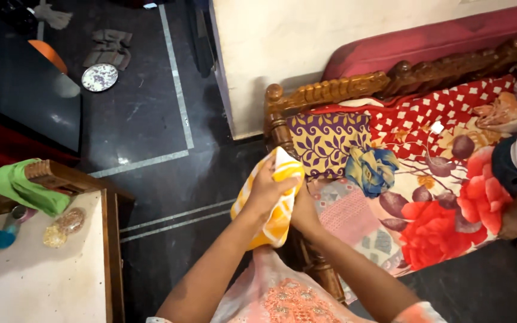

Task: The person serves rice from a container into plates and organizes the dining area.

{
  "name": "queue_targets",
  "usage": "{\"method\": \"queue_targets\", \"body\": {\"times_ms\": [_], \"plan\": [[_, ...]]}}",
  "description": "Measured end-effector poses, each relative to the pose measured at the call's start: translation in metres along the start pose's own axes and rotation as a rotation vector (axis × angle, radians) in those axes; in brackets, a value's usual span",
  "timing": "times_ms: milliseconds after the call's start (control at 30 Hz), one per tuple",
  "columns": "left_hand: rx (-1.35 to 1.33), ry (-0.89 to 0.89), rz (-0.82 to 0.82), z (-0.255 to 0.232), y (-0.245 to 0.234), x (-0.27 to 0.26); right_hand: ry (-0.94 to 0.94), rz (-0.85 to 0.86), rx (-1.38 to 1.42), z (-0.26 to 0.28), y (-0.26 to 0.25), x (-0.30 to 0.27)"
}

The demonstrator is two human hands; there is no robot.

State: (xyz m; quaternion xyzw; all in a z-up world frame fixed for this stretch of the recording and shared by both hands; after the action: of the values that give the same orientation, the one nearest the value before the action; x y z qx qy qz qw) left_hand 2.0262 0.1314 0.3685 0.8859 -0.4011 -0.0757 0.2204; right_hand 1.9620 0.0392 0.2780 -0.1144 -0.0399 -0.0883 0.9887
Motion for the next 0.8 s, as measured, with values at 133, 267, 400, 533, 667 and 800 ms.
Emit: {"method": "queue_targets", "body": {"times_ms": [133,267,400,533,667,800], "plan": [[0.103,-0.014,0.068,-0.025,0.022,-0.008,-0.022,-0.251,0.089,0.011,-0.006,-0.003],[-0.087,-0.022,0.017,-0.068,0.004,-0.019,0.256,-0.399,-0.181,0.014,-0.025,-0.020],[-0.254,0.150,0.046,-0.139,-0.014,-0.039,0.252,-0.466,-0.439,-0.049,-0.062,-0.016],[-0.238,0.270,0.063,-0.178,-0.017,-0.059,0.284,-0.520,-0.324,-0.081,-0.074,-0.003],[-0.219,0.359,0.026,-0.213,-0.020,-0.076,0.297,-0.555,-0.309,-0.116,-0.089,0.022],[0.192,0.326,0.018,-0.239,-0.009,-0.086,0.282,-0.482,-0.311,-0.083,-0.088,0.039]]}}
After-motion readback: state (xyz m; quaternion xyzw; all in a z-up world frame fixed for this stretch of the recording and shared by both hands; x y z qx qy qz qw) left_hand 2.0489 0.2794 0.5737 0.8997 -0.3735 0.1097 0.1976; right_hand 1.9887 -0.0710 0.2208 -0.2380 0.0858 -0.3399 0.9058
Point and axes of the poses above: each hand's wrist, its own x-axis towards the middle knuckle, its own y-axis out of the palm, z = x × y, the point moved 6 cm from there along x, towards the middle knuckle, and after that the axes turned 14 degrees about z, right-handed, at the moved point
